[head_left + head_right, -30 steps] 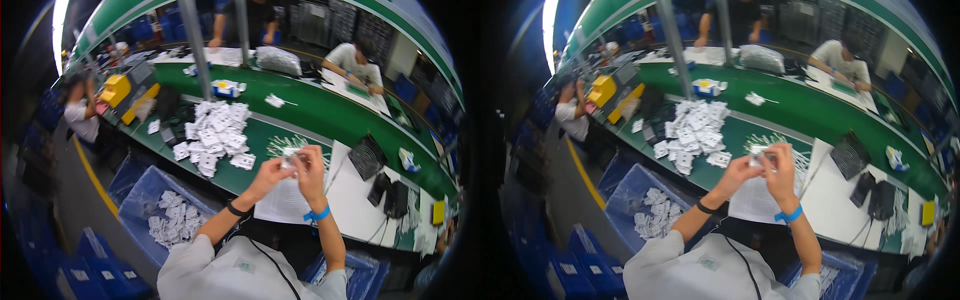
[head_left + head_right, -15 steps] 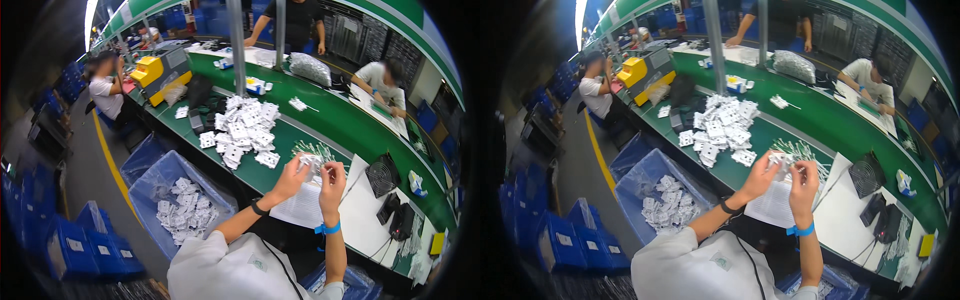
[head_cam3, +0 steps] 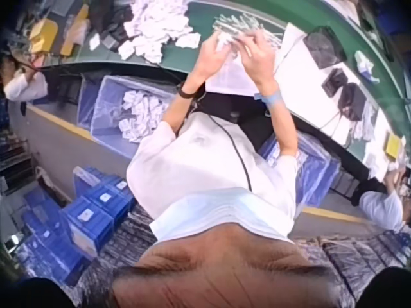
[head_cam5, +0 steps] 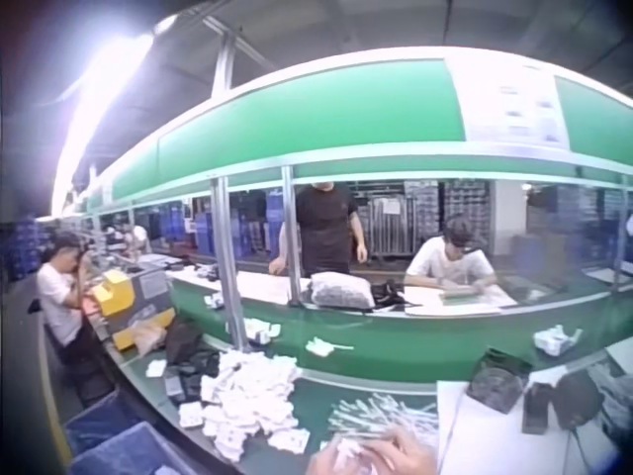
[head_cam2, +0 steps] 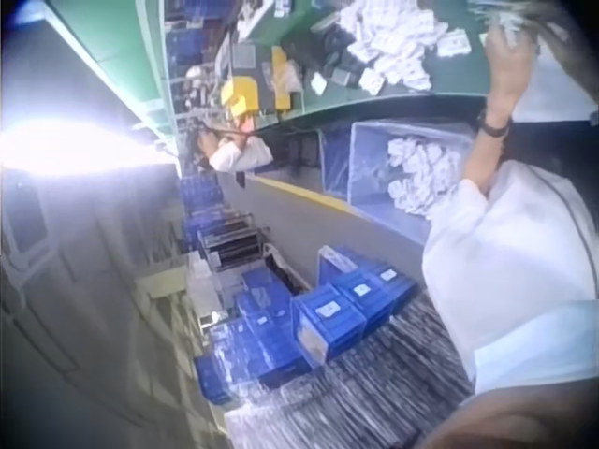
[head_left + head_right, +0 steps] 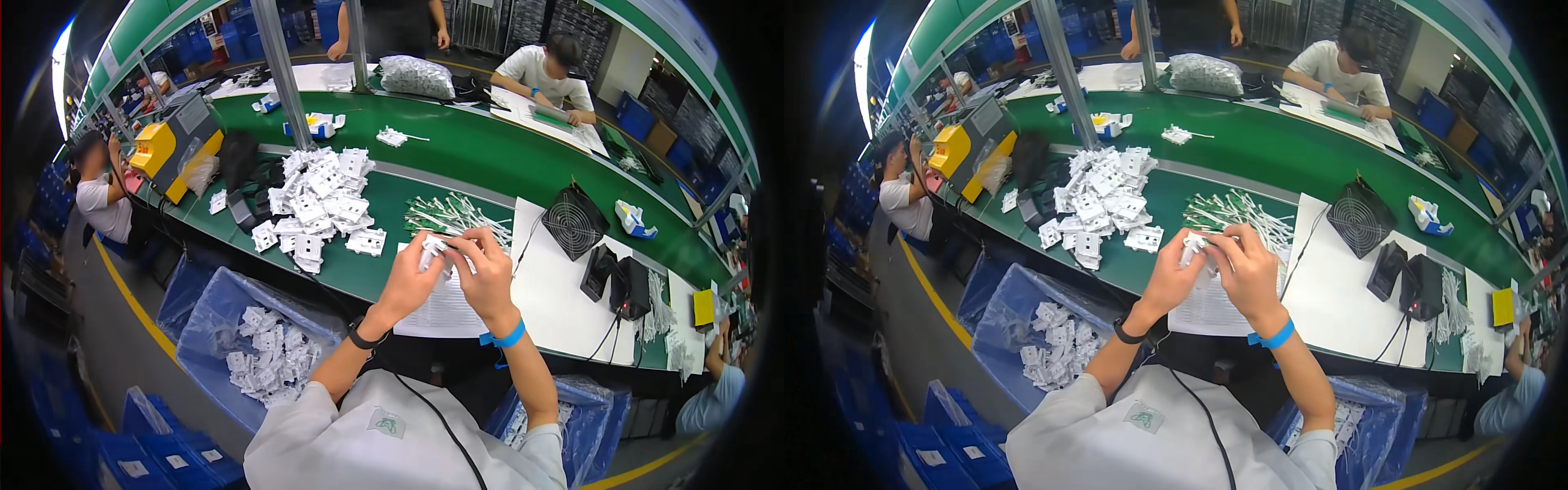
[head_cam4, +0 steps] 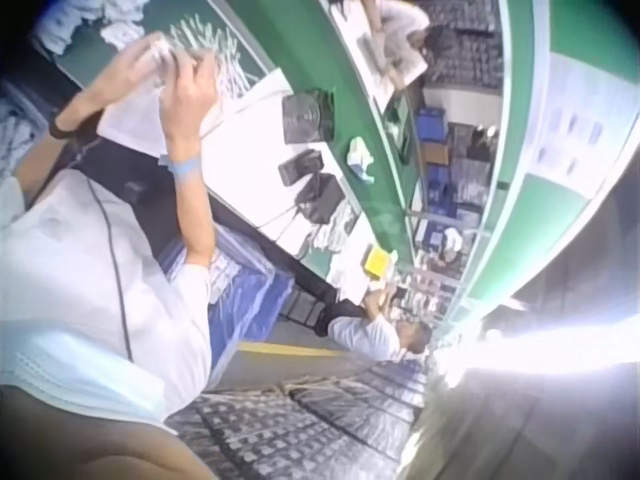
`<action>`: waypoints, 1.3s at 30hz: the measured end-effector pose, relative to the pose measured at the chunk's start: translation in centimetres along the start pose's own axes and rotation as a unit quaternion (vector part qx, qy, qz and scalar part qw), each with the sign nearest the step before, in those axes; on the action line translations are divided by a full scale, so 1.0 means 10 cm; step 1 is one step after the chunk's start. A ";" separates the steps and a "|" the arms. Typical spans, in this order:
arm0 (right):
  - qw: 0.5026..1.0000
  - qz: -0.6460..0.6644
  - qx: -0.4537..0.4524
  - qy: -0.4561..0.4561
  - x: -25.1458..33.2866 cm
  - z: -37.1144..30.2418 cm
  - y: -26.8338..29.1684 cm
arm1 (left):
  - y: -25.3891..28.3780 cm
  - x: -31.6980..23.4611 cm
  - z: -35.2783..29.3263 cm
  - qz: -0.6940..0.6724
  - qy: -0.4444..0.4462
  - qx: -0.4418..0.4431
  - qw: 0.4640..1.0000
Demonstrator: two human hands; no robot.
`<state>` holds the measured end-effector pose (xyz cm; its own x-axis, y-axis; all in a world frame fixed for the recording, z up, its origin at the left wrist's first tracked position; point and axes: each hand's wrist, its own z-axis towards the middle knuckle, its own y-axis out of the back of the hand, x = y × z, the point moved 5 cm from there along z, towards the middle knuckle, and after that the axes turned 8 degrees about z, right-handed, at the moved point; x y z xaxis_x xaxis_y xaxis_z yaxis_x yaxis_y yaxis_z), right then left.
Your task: The person assembles electrical components by inserting circuit boards with wires into plastic casings, soldering the connections with a soldering iron, and placing the finished units onto the conveyor belt.
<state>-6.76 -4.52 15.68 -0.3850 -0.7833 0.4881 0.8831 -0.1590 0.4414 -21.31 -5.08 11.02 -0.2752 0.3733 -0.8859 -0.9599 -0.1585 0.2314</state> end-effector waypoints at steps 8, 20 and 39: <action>0.963 0.145 0.130 -0.187 -0.28 -0.02 0.10 | -0.07 -0.02 0.03 0.059 -0.002 0.091 0.994; 0.951 0.117 0.009 -0.286 -0.66 -0.51 0.51 | -0.68 0.49 0.25 -0.058 0.027 0.059 0.996; 0.817 0.121 -0.415 -0.383 -1.88 -1.75 2.17 | -2.76 0.59 0.20 -0.186 0.130 0.293 0.929</action>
<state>24.35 -3.81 2.90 0.0528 -0.2978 0.9532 0.7136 -0.6564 -0.2446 3.45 3.32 0.24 0.0306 0.0566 -0.9979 -0.8714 0.4906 0.0011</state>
